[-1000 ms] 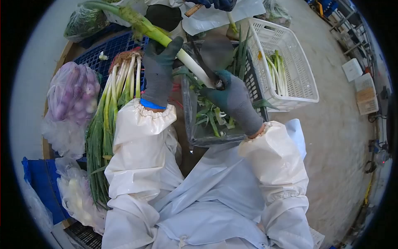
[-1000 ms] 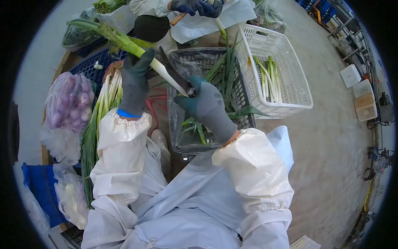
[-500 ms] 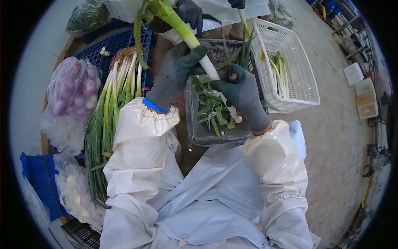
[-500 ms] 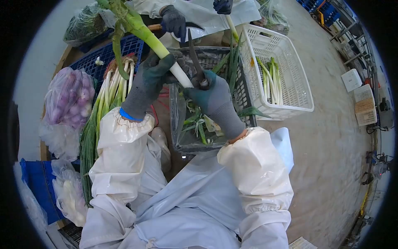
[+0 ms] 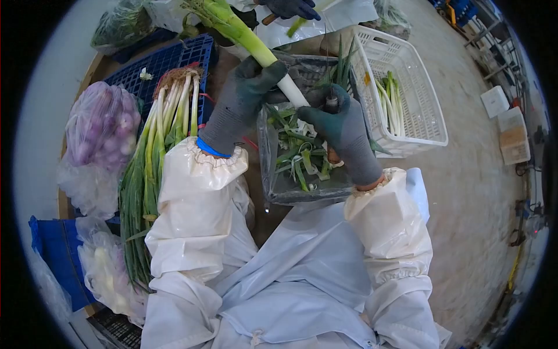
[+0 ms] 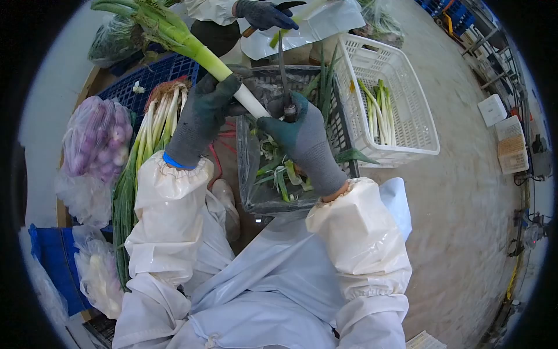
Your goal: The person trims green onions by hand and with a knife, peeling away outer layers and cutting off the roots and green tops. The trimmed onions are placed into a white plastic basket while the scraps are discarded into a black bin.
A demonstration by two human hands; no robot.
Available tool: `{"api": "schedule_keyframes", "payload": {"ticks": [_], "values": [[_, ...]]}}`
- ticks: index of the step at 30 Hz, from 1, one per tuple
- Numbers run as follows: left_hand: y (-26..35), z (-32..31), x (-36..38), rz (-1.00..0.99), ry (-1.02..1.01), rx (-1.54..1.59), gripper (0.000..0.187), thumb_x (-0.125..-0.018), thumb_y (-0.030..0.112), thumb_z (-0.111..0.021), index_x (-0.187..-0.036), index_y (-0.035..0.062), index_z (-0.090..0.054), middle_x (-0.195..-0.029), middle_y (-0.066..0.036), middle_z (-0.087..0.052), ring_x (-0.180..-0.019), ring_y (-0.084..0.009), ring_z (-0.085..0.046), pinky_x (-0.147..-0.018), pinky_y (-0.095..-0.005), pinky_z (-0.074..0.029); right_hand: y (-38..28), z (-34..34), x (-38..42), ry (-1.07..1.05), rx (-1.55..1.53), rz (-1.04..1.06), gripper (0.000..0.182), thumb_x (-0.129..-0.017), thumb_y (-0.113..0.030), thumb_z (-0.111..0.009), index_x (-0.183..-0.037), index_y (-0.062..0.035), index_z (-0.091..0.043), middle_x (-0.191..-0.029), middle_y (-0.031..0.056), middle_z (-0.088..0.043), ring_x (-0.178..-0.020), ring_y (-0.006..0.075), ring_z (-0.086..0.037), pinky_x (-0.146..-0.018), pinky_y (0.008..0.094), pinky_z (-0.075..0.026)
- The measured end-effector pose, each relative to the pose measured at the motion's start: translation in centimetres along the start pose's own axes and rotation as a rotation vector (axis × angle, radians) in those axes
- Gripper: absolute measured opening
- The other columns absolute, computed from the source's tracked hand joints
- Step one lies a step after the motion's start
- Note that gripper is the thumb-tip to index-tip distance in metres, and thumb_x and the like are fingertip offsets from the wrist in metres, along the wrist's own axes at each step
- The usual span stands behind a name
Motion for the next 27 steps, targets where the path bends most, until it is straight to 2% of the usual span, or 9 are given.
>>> {"api": "schedule_keyframes", "payload": {"ticks": [2, 11, 17, 20, 23, 27], "values": [[0.0, 0.2, 0.0, 0.001, -0.020, -0.017, 0.033, -0.093, 0.025, -0.061, -0.116, 0.0016, -0.057, -0.098, -0.007, -0.063, -0.088, -0.0159, -0.065, -0.073, -0.0291, -0.058, -1.1, 0.3, 0.3, -0.067, -0.009, -0.063, 0.020, -0.073, -0.010, -0.076, -0.086, -0.0014, -0.063, -0.072, 0.0056, -0.066, -0.063, 0.0084, -0.058, -0.061, 0.0260, -0.048], [-0.1, 0.0, 0.1, -0.017, -0.017, -0.038, 0.034, -0.091, 0.025, -0.063, -0.114, 0.0010, -0.058, -0.096, -0.007, -0.062, -0.083, -0.0157, -0.065, -0.070, -0.0291, -0.058, -0.1, -0.2, 0.1, -0.093, -0.046, -0.066, 0.017, -0.076, -0.012, -0.072, -0.084, -0.0005, -0.063, -0.072, 0.0038, -0.065, -0.064, 0.0074, -0.056, -0.060, 0.0256, -0.047], [0.4, -0.2, 0.0, 0.012, 0.091, -0.069, 0.031, -0.090, 0.027, -0.064, -0.108, 0.0020, -0.057, -0.092, -0.007, -0.061, -0.081, -0.0167, -0.065, -0.069, -0.0304, -0.059, -1.0, 0.0, 0.6, -0.084, 0.070, 0.063, 0.016, -0.078, -0.013, -0.071, -0.086, -0.0016, -0.062, -0.069, 0.0044, -0.061, -0.066, 0.0082, -0.057, -0.059, 0.0264, -0.047], [0.3, 0.6, -0.4, 0.026, 0.154, -0.060, 0.032, -0.090, 0.029, -0.064, -0.107, 0.0024, -0.057, -0.090, -0.007, -0.061, -0.080, -0.0166, -0.065, -0.070, -0.0310, -0.059, -0.4, -0.1, 0.5, 0.008, 0.049, 0.178, 0.017, -0.079, -0.014, -0.069, -0.088, -0.0013, -0.061, -0.066, 0.0059, -0.060, -0.061, 0.0091, -0.058, -0.055, 0.0271, -0.047], [0.3, 1.8, -0.7, -0.009, 0.180, -0.054, 0.033, -0.090, 0.030, -0.065, -0.106, 0.0025, -0.056, -0.089, -0.007, -0.061, -0.079, -0.0164, -0.064, -0.070, -0.0309, -0.058, -2.2, 0.7, 1.0, -0.063, -0.091, -0.011, 0.018, -0.081, -0.014, -0.068, -0.088, -0.0006, -0.059, -0.064, 0.0060, -0.058, -0.054, 0.0100, -0.057, -0.049, 0.0267, -0.046], [0.4, 3.6, -1.1, -0.061, 0.233, -0.088, 0.032, -0.090, 0.031, -0.065, -0.104, 0.0028, -0.056, -0.089, -0.007, -0.061, -0.077, -0.0154, -0.064, -0.069, -0.0298, -0.058, -4.2, 2.4, 1.7, -0.032, -0.203, -0.116, 0.015, -0.082, -0.013, -0.067, -0.087, -0.0013, -0.059, -0.061, 0.0053, -0.057, -0.047, 0.0105, -0.054, -0.043, 0.0246, -0.043]]}}
Point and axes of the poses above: each hand's wrist, its own x-axis away from the middle knuckle, its own z-axis out of the back of the hand, y = z × x, the point moved 1 cm from there along -x, towards the middle knuckle
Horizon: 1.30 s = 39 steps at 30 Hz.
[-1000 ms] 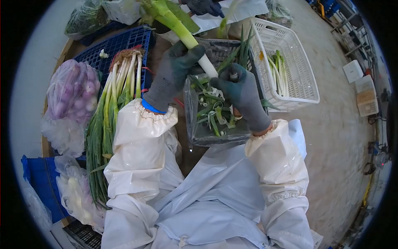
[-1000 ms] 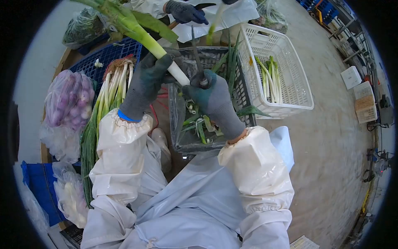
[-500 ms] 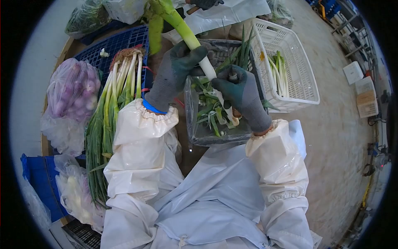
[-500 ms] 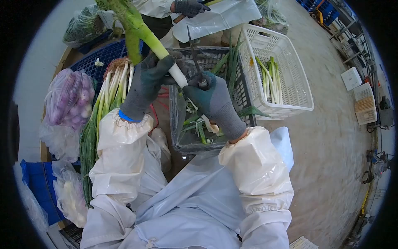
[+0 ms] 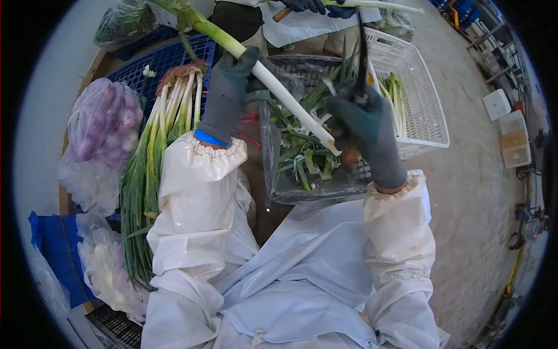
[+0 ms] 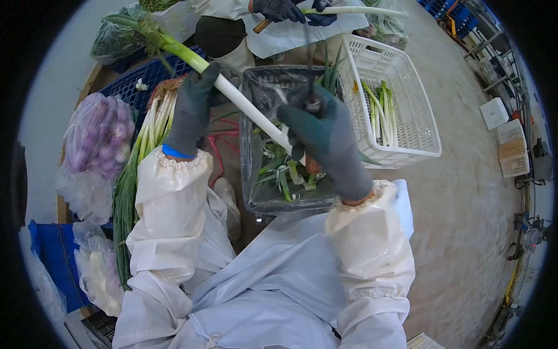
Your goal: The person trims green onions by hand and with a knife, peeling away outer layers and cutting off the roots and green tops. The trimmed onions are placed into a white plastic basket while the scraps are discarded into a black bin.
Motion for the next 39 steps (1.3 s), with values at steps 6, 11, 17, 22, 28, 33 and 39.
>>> {"api": "schedule_keyframes", "payload": {"ticks": [6, 11, 17, 22, 28, 33, 39], "values": [[-0.1, 1.4, -0.6, -0.068, 0.126, -0.069, 0.029, -0.090, 0.029, -0.066, -0.101, 0.0031, -0.058, -0.083, -0.005, -0.058, -0.071, -0.0131, -0.063, -0.064, -0.0270, -0.057, -4.7, 4.7, 2.5, 0.041, -0.203, 0.145, 0.011, -0.084, -0.013, -0.065, -0.082, -0.0026, -0.061, -0.058, 0.0032, -0.054, -0.043, 0.0094, -0.050, -0.039, 0.0212, -0.036], [0.7, 0.3, -0.1, -0.147, 0.183, -0.042, 0.029, -0.087, 0.027, -0.069, -0.093, 0.0010, -0.057, -0.076, -0.006, -0.061, -0.062, -0.0126, -0.063, -0.056, -0.0260, -0.056, -5.5, 6.4, 2.8, 0.313, 0.207, 0.157, 0.015, -0.082, -0.014, -0.068, -0.091, -0.0021, -0.063, -0.062, 0.0031, -0.057, -0.046, 0.0097, -0.052, -0.037, 0.0219, -0.039], [1.1, 0.1, 0.3, -0.055, 0.172, 0.009, 0.026, -0.090, 0.030, -0.066, -0.094, 0.0050, -0.062, -0.082, -0.003, -0.059, -0.068, -0.0107, -0.060, -0.062, -0.0244, -0.055, 1.3, 3.4, -0.6, 0.033, 0.456, 0.145, 0.040, -0.075, -0.022, -0.077, -0.107, -0.0012, -0.065, -0.079, 0.0088, -0.065, -0.068, 0.0151, -0.062, -0.064, 0.0283, -0.049], [0.8, 0.5, 0.1, -0.033, 0.259, 0.005, 0.028, -0.090, 0.034, -0.064, -0.093, 0.0058, -0.064, -0.080, -0.003, -0.059, -0.066, -0.0099, -0.058, -0.056, -0.0239, -0.050, 4.3, 1.3, -1.0, -0.226, 0.626, 0.138, 0.048, -0.069, -0.032, -0.079, -0.105, -0.0025, -0.067, -0.079, 0.0104, -0.064, -0.072, 0.0200, -0.064, -0.070, 0.0328, -0.049], [0.8, 1.3, 0.3, -0.037, 0.162, 0.178, 0.024, -0.092, 0.031, -0.063, -0.095, 0.0064, -0.063, -0.085, -0.005, -0.063, -0.075, -0.0123, -0.061, -0.062, -0.0261, -0.052, 4.9, 1.2, -1.4, -0.157, 0.365, 0.106, 0.032, -0.073, -0.021, -0.076, -0.098, -0.0020, -0.069, -0.072, 0.0059, -0.063, -0.062, 0.0114, -0.058, -0.058, 0.0284, -0.046], [0.4, -0.1, 0.8, 0.057, -0.039, 0.325, 0.023, -0.092, 0.024, -0.063, -0.101, 0.0034, -0.057, -0.086, -0.008, -0.063, -0.077, -0.0179, -0.067, -0.065, -0.0296, -0.058, 3.3, 1.2, -1.4, -0.054, 0.195, -0.120, 0.026, -0.077, -0.019, -0.075, -0.096, -0.0018, -0.069, -0.071, 0.0040, -0.062, -0.051, 0.0079, -0.053, -0.045, 0.0234, -0.042], [-0.7, 0.8, -0.1, 0.032, -0.042, 0.275, 0.024, -0.091, 0.024, -0.065, -0.099, 0.0028, -0.057, -0.089, -0.009, -0.063, -0.080, -0.0190, -0.066, -0.069, -0.0313, -0.058, 3.6, 0.9, -1.0, -0.121, 0.034, -0.088, 0.027, -0.078, -0.016, -0.075, -0.098, 0.0000, -0.066, -0.072, 0.0045, -0.063, -0.050, 0.0079, -0.055, -0.043, 0.0223, -0.042]]}}
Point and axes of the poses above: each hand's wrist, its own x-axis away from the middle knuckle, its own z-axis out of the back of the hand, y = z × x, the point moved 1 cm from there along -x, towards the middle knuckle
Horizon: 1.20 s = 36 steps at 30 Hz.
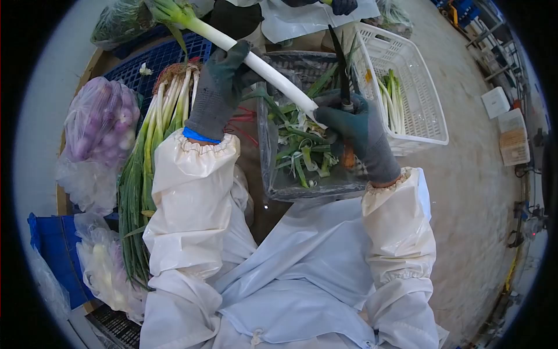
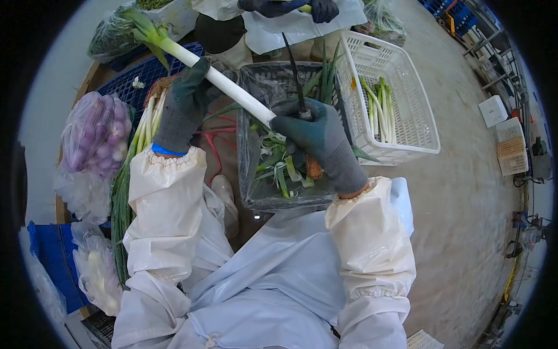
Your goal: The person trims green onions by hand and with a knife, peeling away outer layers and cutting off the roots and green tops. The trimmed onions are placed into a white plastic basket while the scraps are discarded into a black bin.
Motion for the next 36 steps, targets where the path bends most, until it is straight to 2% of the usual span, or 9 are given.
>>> {"api": "schedule_keyframes", "payload": {"ticks": [8, 11, 17, 20, 26, 29, 32, 35, 36], "values": [[0.2, 0.5, -0.1, 0.028, -0.055, -0.024, 0.024, -0.091, 0.025, -0.065, -0.098, 0.0027, -0.059, -0.090, -0.009, -0.064, -0.084, -0.0202, -0.067, -0.074, -0.0318, -0.060, 0.0, -0.9, 0.4, -0.026, -0.011, -0.046, 0.022, -0.079, -0.011, -0.072, -0.096, -0.0003, -0.064, -0.072, 0.0034, -0.063, -0.047, 0.0077, -0.054, -0.038, 0.0206, -0.041], [0.5, 0.2, 0.0, -0.017, -0.069, -0.021, 0.025, -0.092, 0.025, -0.064, -0.101, 0.0022, -0.058, -0.091, -0.009, -0.064, -0.085, -0.0204, -0.067, -0.076, -0.0328, -0.060, 0.1, -0.6, 0.1, -0.039, -0.089, -0.096, 0.026, -0.077, -0.011, -0.074, -0.098, 0.0006, -0.064, -0.075, 0.0059, -0.066, -0.053, 0.0080, -0.057, -0.050, 0.0219, -0.046], [0.6, 0.6, -0.1, -0.011, -0.074, -0.025, 0.029, -0.092, 0.024, -0.063, -0.109, 0.0016, -0.058, -0.094, -0.009, -0.064, -0.087, -0.0205, -0.067, -0.077, -0.0348, -0.061, -0.4, -1.3, 0.7, -0.070, 0.042, 0.067, 0.022, -0.077, -0.012, -0.074, -0.092, 0.0004, -0.063, -0.073, 0.0050, -0.065, -0.053, 0.0079, -0.057, -0.049, 0.0217, -0.046], [0.9, 0.2, 0.1, 0.026, -0.079, -0.036, 0.031, -0.092, 0.024, -0.064, -0.112, 0.0016, -0.057, -0.094, -0.009, -0.063, -0.088, -0.0208, -0.067, -0.075, -0.0345, -0.061, 0.0, -1.2, 0.3, -0.090, 0.058, -0.014, 0.021, -0.078, -0.013, -0.074, -0.090, -0.0002, -0.063, -0.069, 0.0037, -0.063, -0.050, 0.0082, -0.056, -0.047, 0.0225, -0.045], [1.4, 0.5, -0.1, -0.016, -0.173, 0.066, 0.034, -0.093, 0.023, -0.061, -0.119, 0.0026, -0.053, -0.100, -0.012, -0.063, -0.093, -0.0233, -0.066, -0.074, -0.0336, -0.062, 1.4, -0.5, 0.0, -0.088, -0.279, -0.132, 0.020, -0.079, -0.016, -0.071, -0.090, 0.0000, -0.063, -0.065, 0.0042, -0.060, -0.047, 0.0113, -0.055, -0.043, 0.0249, -0.044], [1.8, 1.1, -0.4, -0.008, -0.206, 0.228, 0.032, -0.095, 0.022, -0.058, -0.120, 0.0023, -0.053, -0.104, -0.013, -0.063, -0.098, -0.0260, -0.065, -0.076, -0.0357, -0.062, 2.4, -0.2, -0.5, -0.098, -0.376, 0.027, 0.021, -0.080, -0.018, -0.070, -0.089, 0.0005, -0.064, -0.066, 0.0061, -0.060, -0.048, 0.0128, -0.055, -0.043, 0.0263, -0.044], [1.7, 2.4, -1.4, 0.020, -0.276, 0.437, 0.031, -0.096, 0.020, -0.056, -0.120, 0.0007, -0.053, -0.107, -0.014, -0.063, -0.102, -0.0289, -0.064, -0.078, -0.0380, -0.062, 1.8, 0.1, -0.5, 0.024, -0.189, -0.052, 0.021, -0.080, -0.019, -0.070, -0.087, -0.0004, -0.065, -0.068, 0.0064, -0.061, -0.049, 0.0132, -0.055, -0.044, 0.0266, -0.044], [2.0, 2.9, -1.7, 0.017, -0.308, 0.507, 0.030, -0.096, 0.018, -0.056, -0.119, -0.0007, -0.053, -0.109, -0.015, -0.062, -0.105, -0.0309, -0.063, -0.079, -0.0398, -0.063, 3.9, 1.6, -2.4, 0.263, 0.419, 0.285, 0.021, -0.079, -0.020, -0.070, -0.084, -0.0006, -0.065, -0.071, 0.0061, -0.061, -0.048, 0.0133, -0.055, -0.046, 0.0261, -0.044], [1.9, 3.0, -1.8, 0.017, -0.302, 0.521, 0.029, -0.095, 0.017, -0.056, -0.118, -0.0010, -0.053, -0.108, -0.015, -0.062, -0.106, -0.0313, -0.063, -0.079, -0.0399, -0.063, 3.4, 1.5, -2.2, 0.270, 0.320, 0.262, 0.022, -0.080, -0.021, -0.069, -0.085, -0.0003, -0.065, -0.069, 0.0058, -0.061, -0.048, 0.0129, -0.054, -0.046, 0.0258, -0.044]]}}
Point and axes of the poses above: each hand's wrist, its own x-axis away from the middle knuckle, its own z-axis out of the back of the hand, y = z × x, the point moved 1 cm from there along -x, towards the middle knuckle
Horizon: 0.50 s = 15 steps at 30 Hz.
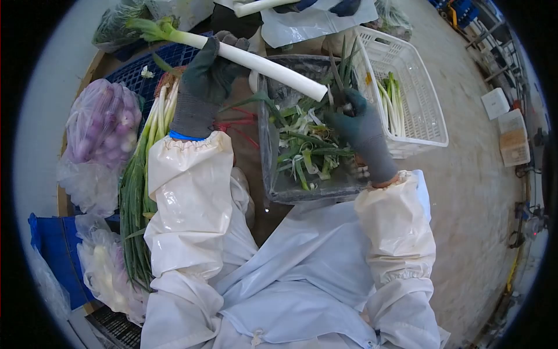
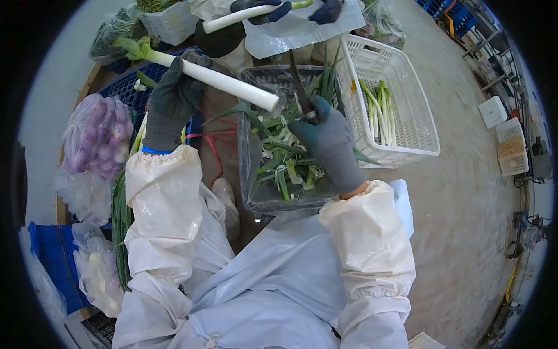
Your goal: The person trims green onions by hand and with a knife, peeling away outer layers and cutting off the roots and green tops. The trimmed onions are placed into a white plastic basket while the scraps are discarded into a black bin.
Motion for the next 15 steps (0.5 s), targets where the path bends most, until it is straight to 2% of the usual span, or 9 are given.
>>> {"api": "schedule_keyframes", "payload": {"ticks": [5, 8, 11, 15], "values": [[-0.9, 0.1, 0.2, -0.110, 0.139, -0.144, 0.024, -0.094, 0.015, -0.059, -0.111, -0.0015, -0.057, -0.103, -0.015, -0.064, -0.102, -0.0295, -0.064, -0.081, -0.0381, -0.062, -4.1, 1.3, 1.1, -0.019, -0.421, -0.231, 0.027, -0.085, -0.026, -0.066, -0.088, 0.0009, -0.066, -0.062, 0.0041, -0.058, -0.045, 0.0098, -0.051, -0.044, 0.0239, -0.040], [-1.3, -0.9, 0.9, -0.100, 0.212, -0.284, 0.022, -0.093, 0.014, -0.061, -0.108, -0.0017, -0.059, -0.105, -0.015, -0.064, -0.101, -0.0254, -0.064, -0.085, -0.0354, -0.059, -3.9, 0.7, 1.3, -0.086, -0.514, -0.255, 0.029, -0.086, -0.028, -0.065, -0.089, 0.0004, -0.067, -0.057, 0.0028, -0.056, -0.045, 0.0079, -0.050, -0.042, 0.0221, -0.039], [-2.0, -1.9, 1.2, -0.112, 0.265, -0.379, 0.022, -0.090, 0.014, -0.064, -0.107, -0.0005, -0.061, -0.102, -0.013, -0.064, -0.098, -0.0241, -0.065, -0.083, -0.0347, -0.059, -2.2, -0.3, 1.0, -0.139, -0.476, -0.230, 0.030, -0.086, -0.028, -0.065, -0.092, 0.0008, -0.066, -0.060, 0.0029, -0.057, -0.045, 0.0081, -0.050, -0.042, 0.0219, -0.041], [-2.2, -2.2, 1.2, -0.155, 0.274, -0.431, 0.022, -0.088, 0.014, -0.067, -0.105, 0.0014, -0.063, -0.098, -0.010, -0.064, -0.095, -0.0225, -0.065, -0.081, -0.0328, -0.059, -1.4, -0.4, 0.5, -0.181, -0.353, -0.234, 0.027, -0.083, -0.021, -0.066, -0.103, -0.0022, -0.065, -0.079, 0.0064, -0.065, -0.053, 0.0102, -0.056, -0.052, 0.0245, -0.047]]}}
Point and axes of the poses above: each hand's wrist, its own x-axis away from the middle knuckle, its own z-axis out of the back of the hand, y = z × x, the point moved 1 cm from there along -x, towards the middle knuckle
